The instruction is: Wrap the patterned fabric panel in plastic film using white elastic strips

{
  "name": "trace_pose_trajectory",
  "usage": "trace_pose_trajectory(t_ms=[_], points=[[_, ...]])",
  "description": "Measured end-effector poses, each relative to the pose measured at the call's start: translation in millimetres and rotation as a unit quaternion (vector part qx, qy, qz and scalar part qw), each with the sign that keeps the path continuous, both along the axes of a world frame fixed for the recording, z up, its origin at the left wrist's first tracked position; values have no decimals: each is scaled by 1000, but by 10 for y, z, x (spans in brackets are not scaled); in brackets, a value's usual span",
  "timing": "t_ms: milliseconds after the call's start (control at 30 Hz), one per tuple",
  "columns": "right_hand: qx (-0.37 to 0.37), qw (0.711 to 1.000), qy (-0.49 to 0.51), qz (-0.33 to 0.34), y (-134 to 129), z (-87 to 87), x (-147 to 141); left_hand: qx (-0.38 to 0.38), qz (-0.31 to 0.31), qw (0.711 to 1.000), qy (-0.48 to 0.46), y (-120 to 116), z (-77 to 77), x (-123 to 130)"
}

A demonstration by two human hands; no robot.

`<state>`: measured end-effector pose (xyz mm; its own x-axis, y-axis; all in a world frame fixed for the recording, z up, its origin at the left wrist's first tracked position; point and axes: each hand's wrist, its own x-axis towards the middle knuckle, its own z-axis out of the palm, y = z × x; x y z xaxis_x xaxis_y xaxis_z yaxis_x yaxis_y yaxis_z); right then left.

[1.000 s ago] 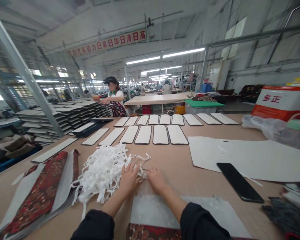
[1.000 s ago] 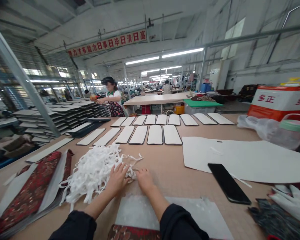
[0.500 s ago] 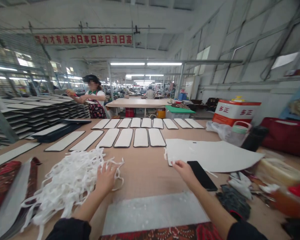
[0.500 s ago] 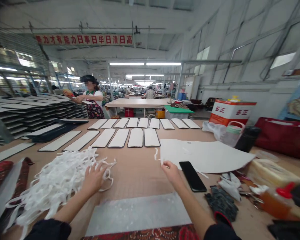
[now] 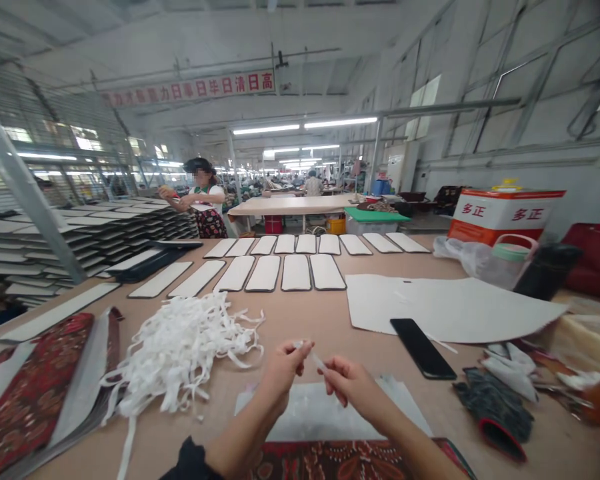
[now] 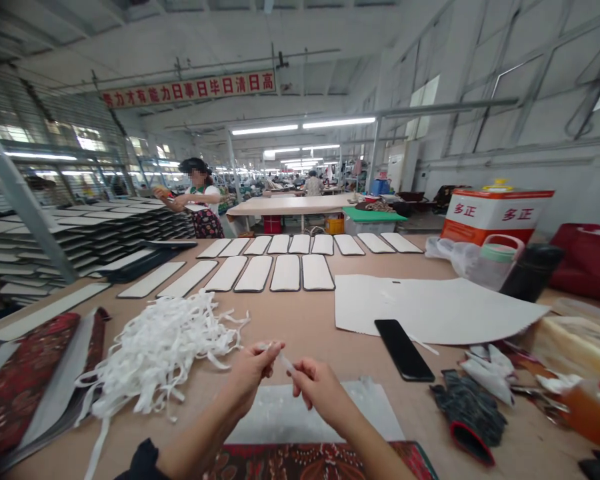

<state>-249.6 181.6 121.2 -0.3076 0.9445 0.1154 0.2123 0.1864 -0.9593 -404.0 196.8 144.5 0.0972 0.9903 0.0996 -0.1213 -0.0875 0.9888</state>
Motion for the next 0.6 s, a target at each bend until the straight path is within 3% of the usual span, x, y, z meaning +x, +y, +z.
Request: trace_pose_trajectory(t_ms=[167, 367, 500, 600], points=[[40, 993, -108, -33, -28, -45, 240, -51, 23, 997, -50, -11, 57, -220], [-2, 984, -175, -26, 27, -137, 403, -78, 47, 993, -71, 2, -117, -423], [73, 965, -251, -35, 107, -182, 495, -114, 78, 978, -158, 35, -164, -604], [103, 956, -268, -60, 160, -246, 531, -152, 68, 960, -227, 36, -150, -777]])
